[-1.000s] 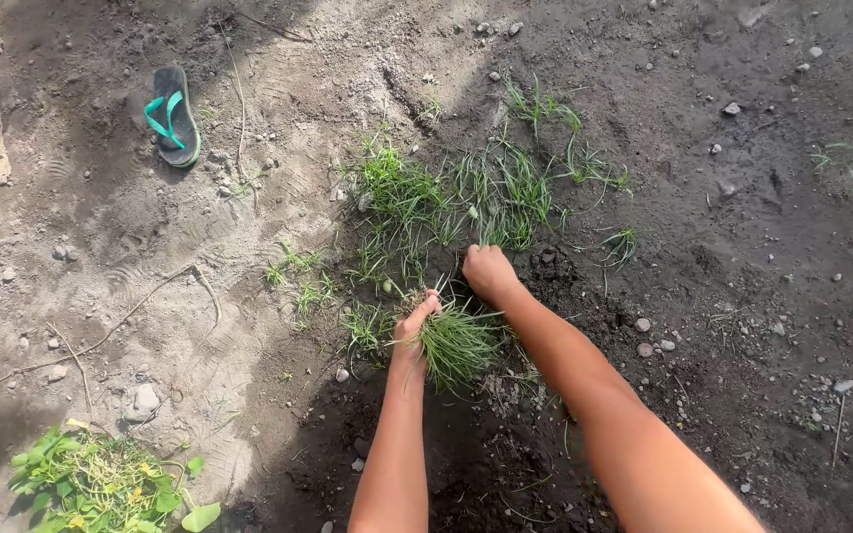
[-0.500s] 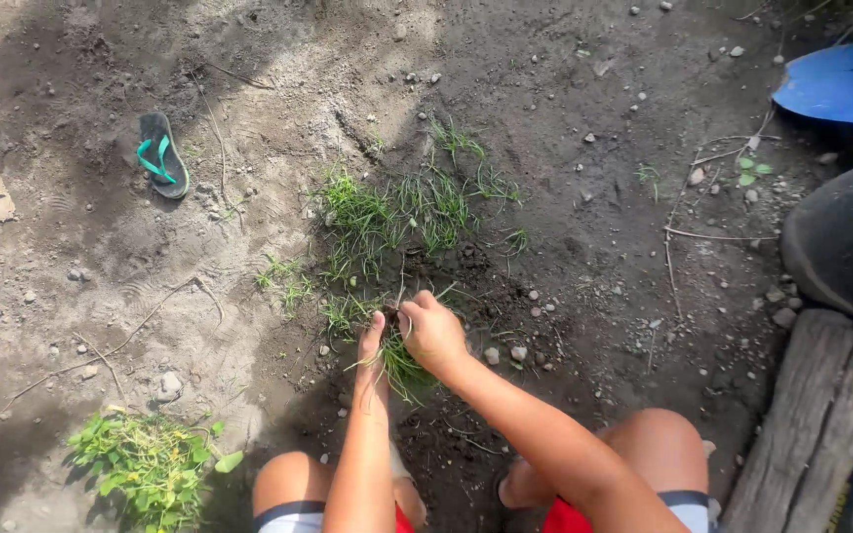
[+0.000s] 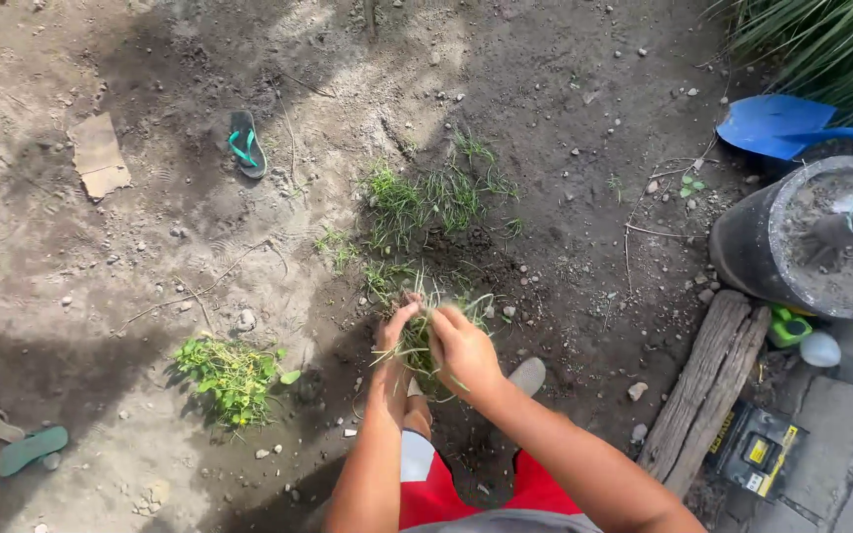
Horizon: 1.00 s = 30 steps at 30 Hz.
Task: Pulling weeds and replanting them in soil and a flower pot.
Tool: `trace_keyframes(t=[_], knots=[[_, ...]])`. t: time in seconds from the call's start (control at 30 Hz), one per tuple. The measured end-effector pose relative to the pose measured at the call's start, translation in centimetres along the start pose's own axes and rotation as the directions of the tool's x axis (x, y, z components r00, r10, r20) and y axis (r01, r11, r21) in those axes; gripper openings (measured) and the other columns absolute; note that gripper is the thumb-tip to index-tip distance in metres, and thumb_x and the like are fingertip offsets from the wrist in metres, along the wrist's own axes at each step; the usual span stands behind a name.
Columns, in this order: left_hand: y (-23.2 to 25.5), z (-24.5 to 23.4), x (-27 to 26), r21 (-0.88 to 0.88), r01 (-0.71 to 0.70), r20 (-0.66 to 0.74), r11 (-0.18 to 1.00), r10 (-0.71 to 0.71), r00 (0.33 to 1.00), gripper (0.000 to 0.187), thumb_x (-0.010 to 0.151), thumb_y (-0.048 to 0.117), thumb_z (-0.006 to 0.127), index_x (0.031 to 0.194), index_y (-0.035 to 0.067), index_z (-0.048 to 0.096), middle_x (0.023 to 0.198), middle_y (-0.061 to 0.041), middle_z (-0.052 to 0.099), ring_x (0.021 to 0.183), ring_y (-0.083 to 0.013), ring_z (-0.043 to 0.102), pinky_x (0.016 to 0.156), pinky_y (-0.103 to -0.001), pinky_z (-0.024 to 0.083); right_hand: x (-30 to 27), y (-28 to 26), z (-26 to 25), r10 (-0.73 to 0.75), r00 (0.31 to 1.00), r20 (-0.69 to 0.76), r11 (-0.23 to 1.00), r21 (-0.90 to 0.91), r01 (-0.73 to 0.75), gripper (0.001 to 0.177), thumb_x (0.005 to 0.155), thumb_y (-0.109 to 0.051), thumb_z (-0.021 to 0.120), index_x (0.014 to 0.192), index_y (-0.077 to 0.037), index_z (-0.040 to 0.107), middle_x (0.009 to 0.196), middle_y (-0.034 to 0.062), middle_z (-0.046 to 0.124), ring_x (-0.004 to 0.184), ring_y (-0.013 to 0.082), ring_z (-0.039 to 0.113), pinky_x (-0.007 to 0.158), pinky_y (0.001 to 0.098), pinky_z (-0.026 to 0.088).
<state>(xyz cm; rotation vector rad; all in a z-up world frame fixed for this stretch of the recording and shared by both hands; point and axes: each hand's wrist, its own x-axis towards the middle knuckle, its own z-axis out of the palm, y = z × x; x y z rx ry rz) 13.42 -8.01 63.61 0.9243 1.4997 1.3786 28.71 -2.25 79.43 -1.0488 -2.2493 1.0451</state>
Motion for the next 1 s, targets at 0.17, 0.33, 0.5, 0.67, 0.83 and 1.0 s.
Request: trace_keyframes(t=[0.17, 0.33, 0.5, 0.67, 0.83, 1.0], knots=[[14.4, -1.8, -3.7, -0.590, 0.384, -0.043, 0.710, -0.502, 0.864, 0.023, 0.088, 0.015, 0.069, 0.107, 0.003, 0.075, 0.095, -0.006, 0.074, 0.081, -0.0155, 0.070, 0.073, -0.031, 0.055, 0.1, -9.1, -3.1, -0.020, 0.971, -0.236, 0.994, -0.113, -0.007, 0.044, 0.088, -0.019, 0.071, 0.129, -0.003, 0.062, 0.126, 0.0187, 0.063, 0.114, 0.0382, 0.063, 0.097, 0.0447, 0.052], [16.7, -6.7, -8.4, -0.584, 0.440, -0.028, 0.682, -0.559, 0.829, 0.024, 0.089, 0.016, 0.070, 0.109, 0.005, 0.077, 0.092, -0.003, 0.073, 0.078, -0.0131, 0.067, 0.071, -0.028, 0.053, -1.5, -15.1, -1.1, 0.183, 0.983, -0.030, 0.974, 0.145, -0.177, 0.064, 0.088, -0.033, 0.075, 0.141, -0.002, 0.053, 0.141, 0.0206, 0.056, 0.128, 0.0366, 0.058, 0.105, 0.0428, 0.047], [18.1, -11.5, -13.0, -0.645, 0.389, -0.056, 0.658, -0.547, 0.835, 0.024, 0.092, 0.020, 0.073, 0.111, 0.005, 0.077, 0.089, -0.001, 0.070, 0.075, -0.0128, 0.064, 0.068, -0.029, 0.051, -3.1, -17.6, 4.1, 0.154, 0.965, 0.212, 0.973, 0.138, -0.185, 0.079, 0.088, -0.039, 0.075, 0.149, 0.000, 0.044, 0.148, 0.0229, 0.051, 0.134, 0.0349, 0.054, 0.108, 0.0416, 0.044], [19.9, -15.3, -18.6, -0.802, 0.199, -0.127, 0.564, -0.487, 0.864, 0.027, 0.092, 0.023, 0.073, 0.113, 0.006, 0.073, 0.095, -0.004, 0.073, 0.080, -0.0162, 0.069, 0.071, -0.032, 0.055, -4.6, -21.2, 8.6, 0.027, 0.924, 0.381, 0.968, 0.221, -0.119, 0.092, 0.081, -0.044, 0.079, 0.148, 0.005, 0.040, 0.143, 0.0256, 0.057, 0.132, 0.0321, 0.059, 0.108, 0.0385, 0.045], [18.0, -18.6, -25.2, -0.844, -0.002, -0.300, 0.536, -0.469, 0.831, 0.028, 0.093, 0.028, 0.072, 0.109, 0.004, 0.073, 0.097, -0.005, 0.075, 0.087, -0.0180, 0.069, 0.079, -0.034, 0.055, -5.9, -25.8, 12.5, 0.001, 0.815, 0.580, 0.983, 0.148, -0.106, 0.089, 0.081, -0.044, 0.074, 0.149, 0.003, 0.042, 0.129, 0.0250, 0.067, 0.122, 0.0315, 0.068, 0.102, 0.0372, 0.050], [17.7, -22.1, -33.0, -0.775, -0.166, -0.510, 0.610, -0.448, 0.734, 0.029, 0.094, 0.030, 0.074, 0.105, 0.003, 0.073, 0.098, -0.007, 0.073, 0.087, -0.0173, 0.066, 0.081, -0.034, 0.052, -8.8, -27.0, 20.7, -0.098, 0.728, 0.679, 0.995, 0.079, 0.060, 0.086, 0.082, -0.044, 0.076, 0.144, 0.008, 0.046, 0.125, 0.0291, 0.067, 0.120, 0.0341, 0.068, 0.101, 0.0382, 0.051]])
